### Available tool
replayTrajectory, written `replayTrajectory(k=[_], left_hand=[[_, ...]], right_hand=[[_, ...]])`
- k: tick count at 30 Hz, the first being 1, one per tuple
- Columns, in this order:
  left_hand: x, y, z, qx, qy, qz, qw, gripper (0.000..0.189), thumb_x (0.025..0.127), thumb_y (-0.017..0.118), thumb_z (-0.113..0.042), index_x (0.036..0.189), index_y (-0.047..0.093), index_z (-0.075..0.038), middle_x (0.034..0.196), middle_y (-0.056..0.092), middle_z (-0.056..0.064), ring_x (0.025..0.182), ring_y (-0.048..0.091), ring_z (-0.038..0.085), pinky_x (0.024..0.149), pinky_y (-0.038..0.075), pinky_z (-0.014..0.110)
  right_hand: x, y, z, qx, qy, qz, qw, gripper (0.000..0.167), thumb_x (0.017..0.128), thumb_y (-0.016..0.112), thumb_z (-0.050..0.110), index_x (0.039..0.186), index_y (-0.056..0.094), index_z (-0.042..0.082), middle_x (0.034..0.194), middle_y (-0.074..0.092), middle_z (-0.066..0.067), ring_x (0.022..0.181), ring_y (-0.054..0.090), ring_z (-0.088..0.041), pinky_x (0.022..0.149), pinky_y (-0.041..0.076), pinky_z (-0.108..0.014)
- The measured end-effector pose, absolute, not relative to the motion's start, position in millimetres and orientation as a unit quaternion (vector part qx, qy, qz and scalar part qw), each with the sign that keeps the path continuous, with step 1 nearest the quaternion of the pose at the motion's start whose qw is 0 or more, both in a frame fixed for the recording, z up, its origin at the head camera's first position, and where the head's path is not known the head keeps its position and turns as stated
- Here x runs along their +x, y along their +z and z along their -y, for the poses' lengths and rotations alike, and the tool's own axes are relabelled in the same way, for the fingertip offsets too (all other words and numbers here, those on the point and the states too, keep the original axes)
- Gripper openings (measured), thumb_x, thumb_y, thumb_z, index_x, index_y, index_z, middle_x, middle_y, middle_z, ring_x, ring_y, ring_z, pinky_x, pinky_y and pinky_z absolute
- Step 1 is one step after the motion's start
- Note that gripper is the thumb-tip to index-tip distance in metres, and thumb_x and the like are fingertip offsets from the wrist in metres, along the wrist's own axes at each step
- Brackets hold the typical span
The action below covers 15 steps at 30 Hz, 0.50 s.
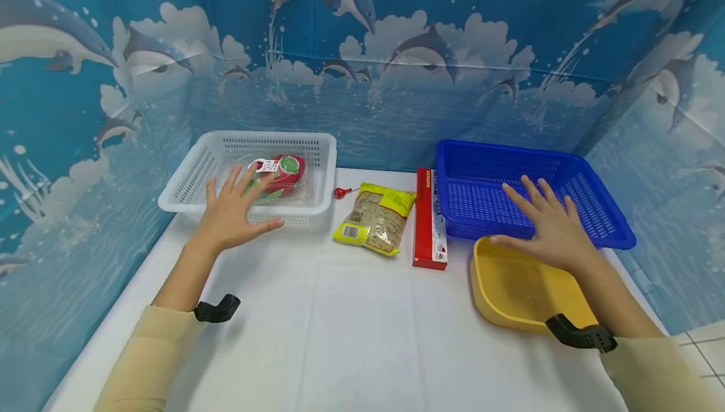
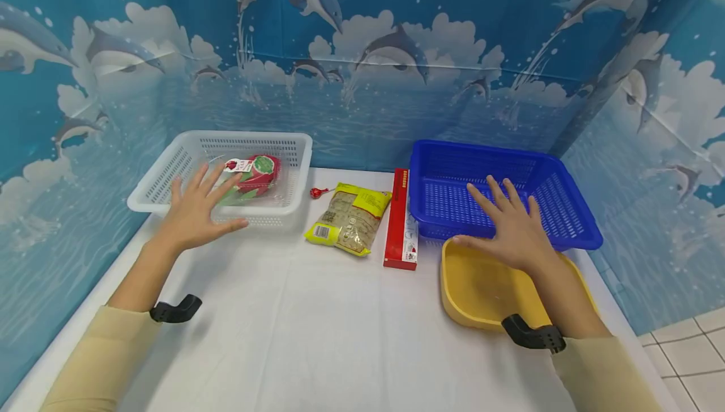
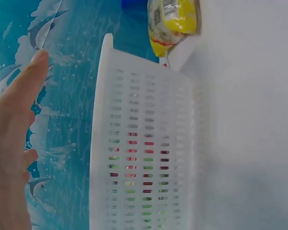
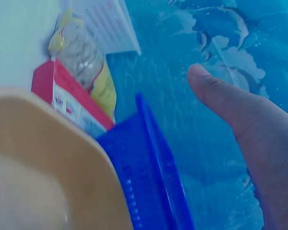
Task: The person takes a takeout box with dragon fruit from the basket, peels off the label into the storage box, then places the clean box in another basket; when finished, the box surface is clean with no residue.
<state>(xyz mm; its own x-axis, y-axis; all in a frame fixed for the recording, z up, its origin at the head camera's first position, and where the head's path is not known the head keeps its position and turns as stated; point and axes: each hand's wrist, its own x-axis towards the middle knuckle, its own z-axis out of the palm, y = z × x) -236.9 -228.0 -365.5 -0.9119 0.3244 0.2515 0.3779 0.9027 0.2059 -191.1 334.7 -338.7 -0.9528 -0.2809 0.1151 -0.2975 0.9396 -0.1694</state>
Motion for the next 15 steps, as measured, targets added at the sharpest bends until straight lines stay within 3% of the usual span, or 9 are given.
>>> replayTrajectory(k=[7, 15], left_hand=[[-222, -387, 222, -0.203, -0.190, 0.944, 0.180, 0.081, 0.084, 0.069, -0.054, 0.150, 0.039, -0.018, 0.155, 0.029, 0.016, 0.145, 0.017, 0.036, 0.111, 0.012, 0.065], [-204, -397, 212, -0.167, -0.274, 0.912, 0.256, 0.062, 0.084, 0.076, -0.025, 0.138, 0.052, -0.005, 0.141, 0.048, 0.021, 0.130, 0.042, 0.042, 0.103, 0.035, 0.061]], right_hand=[[-174, -345, -318, 0.157, 0.125, 0.977, 0.077, 0.096, 0.084, 0.067, 0.058, 0.158, 0.013, 0.027, 0.162, 0.000, -0.013, 0.146, -0.012, -0.035, 0.108, -0.014, -0.064], [-162, -354, -290, 0.167, 0.185, 0.962, 0.112, 0.092, 0.083, 0.070, 0.052, 0.156, 0.023, 0.023, 0.162, 0.008, -0.014, 0.147, -0.003, -0.035, 0.109, -0.003, -0.068]])
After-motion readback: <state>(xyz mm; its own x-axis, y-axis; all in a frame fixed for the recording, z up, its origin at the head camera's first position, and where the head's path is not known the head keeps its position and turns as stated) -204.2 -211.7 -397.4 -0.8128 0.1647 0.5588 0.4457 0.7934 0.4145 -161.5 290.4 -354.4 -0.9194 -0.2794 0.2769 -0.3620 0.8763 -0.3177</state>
